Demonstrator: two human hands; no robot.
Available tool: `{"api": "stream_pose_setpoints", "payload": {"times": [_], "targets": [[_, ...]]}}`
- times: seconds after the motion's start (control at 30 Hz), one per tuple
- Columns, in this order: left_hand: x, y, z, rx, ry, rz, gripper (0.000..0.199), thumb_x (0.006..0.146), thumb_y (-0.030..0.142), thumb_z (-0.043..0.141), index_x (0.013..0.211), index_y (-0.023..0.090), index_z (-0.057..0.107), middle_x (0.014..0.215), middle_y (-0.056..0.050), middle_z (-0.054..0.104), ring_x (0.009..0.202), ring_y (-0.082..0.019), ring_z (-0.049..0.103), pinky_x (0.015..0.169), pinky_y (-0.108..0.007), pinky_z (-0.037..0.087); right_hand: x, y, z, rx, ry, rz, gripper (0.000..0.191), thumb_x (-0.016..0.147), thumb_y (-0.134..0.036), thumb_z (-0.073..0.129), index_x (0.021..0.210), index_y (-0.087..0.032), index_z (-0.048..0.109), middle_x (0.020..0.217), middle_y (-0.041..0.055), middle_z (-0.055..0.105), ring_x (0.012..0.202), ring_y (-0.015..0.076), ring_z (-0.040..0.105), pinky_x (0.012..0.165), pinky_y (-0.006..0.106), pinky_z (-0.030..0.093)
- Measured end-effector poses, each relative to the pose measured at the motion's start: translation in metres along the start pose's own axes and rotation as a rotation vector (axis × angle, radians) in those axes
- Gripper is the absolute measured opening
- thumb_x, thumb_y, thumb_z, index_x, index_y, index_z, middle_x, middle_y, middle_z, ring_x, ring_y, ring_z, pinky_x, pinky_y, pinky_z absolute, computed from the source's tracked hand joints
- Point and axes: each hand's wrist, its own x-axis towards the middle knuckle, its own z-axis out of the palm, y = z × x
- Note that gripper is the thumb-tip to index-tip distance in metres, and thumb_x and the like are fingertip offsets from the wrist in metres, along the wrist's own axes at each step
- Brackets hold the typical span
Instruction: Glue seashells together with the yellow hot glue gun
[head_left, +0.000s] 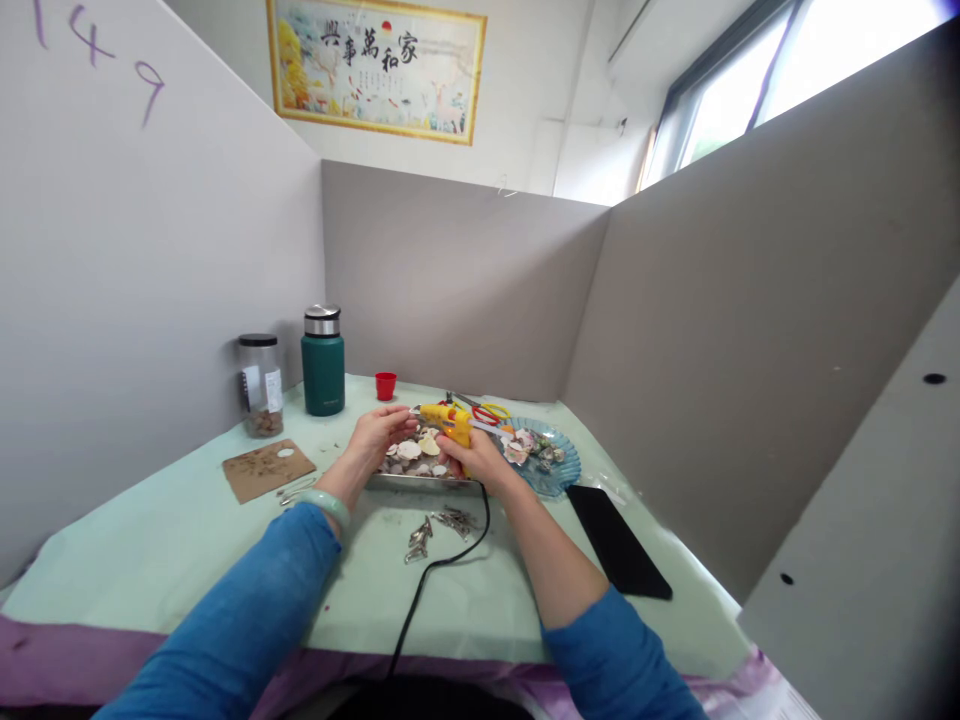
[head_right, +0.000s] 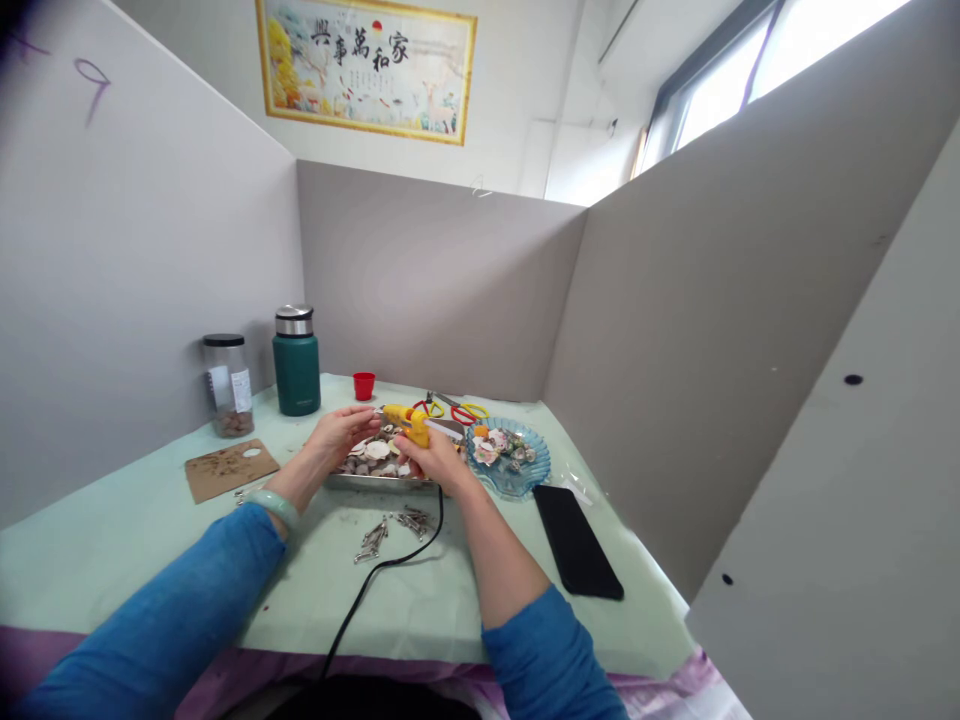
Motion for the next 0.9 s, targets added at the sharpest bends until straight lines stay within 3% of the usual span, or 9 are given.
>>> {"api": "stream_pose_setpoints", "payload": {"times": [0.23, 0.5, 0.9], "targets": [[0.0044, -0.0038, -0.0022, -0.005, -0.013, 0.024, 0.017, 0.064, 0.011, 0.073, 0.077, 0.009, 0.063, 0.064, -0.006, 0.068, 0.059, -0.014, 0.065, 0.065, -0.025, 0.054, 0.0007, 0.0031, -0.0001, -0.005, -0.003, 0.008, 0.036, 0.076, -0.051, 0.060, 0.080, -0.016, 0.057, 0.063, 0.0003, 0.058, 0.043, 0.0077, 0.043, 0.039, 0.021, 0.035], [0.0076, -0.0061, -0.0047, 0.012, -0.013, 0.039, 0.019, 0.062, 0.011, 0.075, 0.077, 0.008, 0.064, 0.064, -0.007, 0.067, 0.059, -0.014, 0.065, 0.066, -0.026, 0.054, -0.0002, 0.0005, -0.0010, -0.018, 0.019, 0.000, 0.040, 0.078, -0.053, 0.057, 0.065, -0.015, 0.056, 0.048, -0.0019, 0.048, 0.040, 0.0081, 0.040, 0.040, 0.022, 0.033], [0.0081, -0.0073, -0.0050, 0.016, -0.008, 0.032, 0.017, 0.064, 0.012, 0.074, 0.078, 0.009, 0.065, 0.064, -0.007, 0.068, 0.058, -0.013, 0.065, 0.065, -0.025, 0.054, 0.0012, 0.0042, -0.0023, -0.048, -0.003, 0.003, 0.041, 0.079, -0.054, 0.055, 0.066, -0.015, 0.058, 0.048, -0.0015, 0.048, 0.041, 0.0087, 0.041, 0.041, 0.022, 0.034]]}}
